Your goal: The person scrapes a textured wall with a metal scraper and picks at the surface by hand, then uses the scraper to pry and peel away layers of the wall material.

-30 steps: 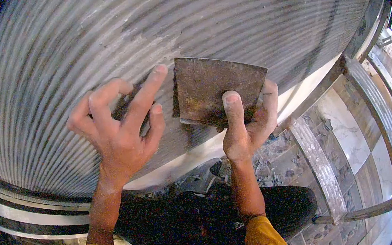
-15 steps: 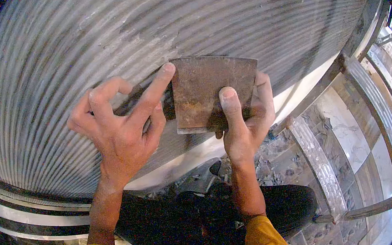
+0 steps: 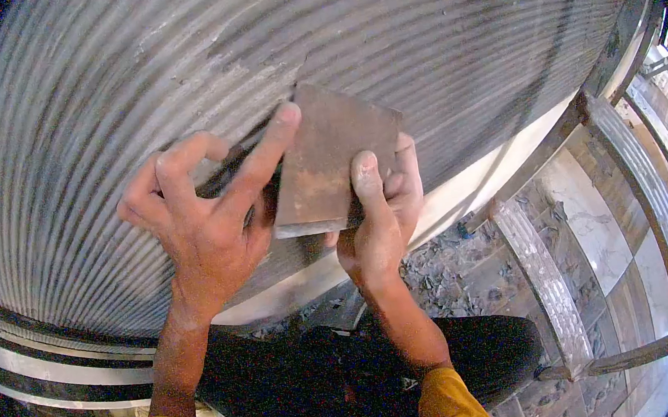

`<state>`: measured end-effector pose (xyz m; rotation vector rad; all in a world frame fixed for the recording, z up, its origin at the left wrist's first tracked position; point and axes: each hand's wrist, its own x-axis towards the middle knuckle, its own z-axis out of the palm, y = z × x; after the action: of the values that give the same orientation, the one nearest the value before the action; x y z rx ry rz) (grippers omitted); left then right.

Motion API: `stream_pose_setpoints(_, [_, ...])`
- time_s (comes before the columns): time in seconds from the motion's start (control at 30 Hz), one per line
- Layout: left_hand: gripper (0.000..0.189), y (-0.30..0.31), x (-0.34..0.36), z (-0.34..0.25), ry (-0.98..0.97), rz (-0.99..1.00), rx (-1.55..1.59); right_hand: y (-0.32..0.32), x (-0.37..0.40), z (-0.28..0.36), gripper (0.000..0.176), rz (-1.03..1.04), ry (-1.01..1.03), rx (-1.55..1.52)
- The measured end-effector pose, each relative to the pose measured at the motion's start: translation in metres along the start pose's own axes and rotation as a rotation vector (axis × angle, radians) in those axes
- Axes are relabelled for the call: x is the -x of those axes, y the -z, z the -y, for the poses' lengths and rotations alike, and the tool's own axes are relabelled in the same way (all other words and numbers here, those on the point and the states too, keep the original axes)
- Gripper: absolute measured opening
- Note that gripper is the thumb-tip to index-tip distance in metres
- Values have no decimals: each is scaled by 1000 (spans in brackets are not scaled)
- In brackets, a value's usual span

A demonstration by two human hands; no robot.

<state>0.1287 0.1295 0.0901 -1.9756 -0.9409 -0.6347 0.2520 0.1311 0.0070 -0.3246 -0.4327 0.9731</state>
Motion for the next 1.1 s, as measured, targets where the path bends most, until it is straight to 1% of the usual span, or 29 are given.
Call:
stream_pose_setpoints(0.03, [53, 1, -1, -1, 21, 30, 5, -4, 0, 2, 34, 2, 18, 4])
stream_pose_setpoints(0.1, [53, 0, 0, -1, 5, 2, 0, -5, -7, -3, 34, 7, 39, 1])
stream_pose_setpoints(0.17, [54, -3, 1, 1, -10, -25, 0, 7, -18, -13, 32, -193, 247, 26])
stream_pose_setpoints(0.2, [52, -4, 2, 3, -31, -53, 4, 14, -19, -13, 32, -194, 250, 29])
stream_pose_setpoints(0.27, [50, -5, 3, 4, -46, -78, 11, 30, -17, -7, 31, -26, 389, 319])
stream_pose_setpoints(0.3, [47, -5, 3, 4, -36, -71, 18, 31, -15, -2, 30, -33, 343, 386])
stream_pose_setpoints(0.43, [40, -1, 1, 2, 12, -42, 52, 15, -6, 14, 29, -35, 306, 407])
stream_pose_setpoints(0.53, [41, -3, 1, 3, -16, -76, 52, 12, -6, 13, 30, -59, 330, 357])
stream_pose_setpoints(0.6, [42, -2, 1, 3, -12, -61, 58, 19, -13, 6, 30, -9, 461, 424])
stream_pose_setpoints(0.63, [44, -1, 1, 3, -8, -48, 65, 17, -11, 7, 30, -9, 460, 423])
stream_pose_setpoints(0.7, [45, -2, 1, 3, -8, -55, 63, 10, -3, 15, 29, -70, 361, 439])
stream_pose_setpoints(0.83, [48, -2, 2, 2, -5, -50, 46, 7, 1, 23, 29, -66, 376, 503])
stream_pose_setpoints(0.93, [48, -2, 1, 2, -14, -67, 53, 4, -1, 24, 29, -102, 322, 511])
stream_pose_setpoints(1.0, [48, -1, 1, 2, -7, -59, 60, 11, -12, 13, 28, -26, 546, 578])
stream_pose_setpoints(1.03, [48, -1, 1, 2, -2, -51, 65, 11, -11, 14, 28, -29, 546, 578])
stream_pose_setpoints(1.1, [48, -1, 0, 3, -16, -53, 61, 3, -6, 16, 31, -57, 390, 474])
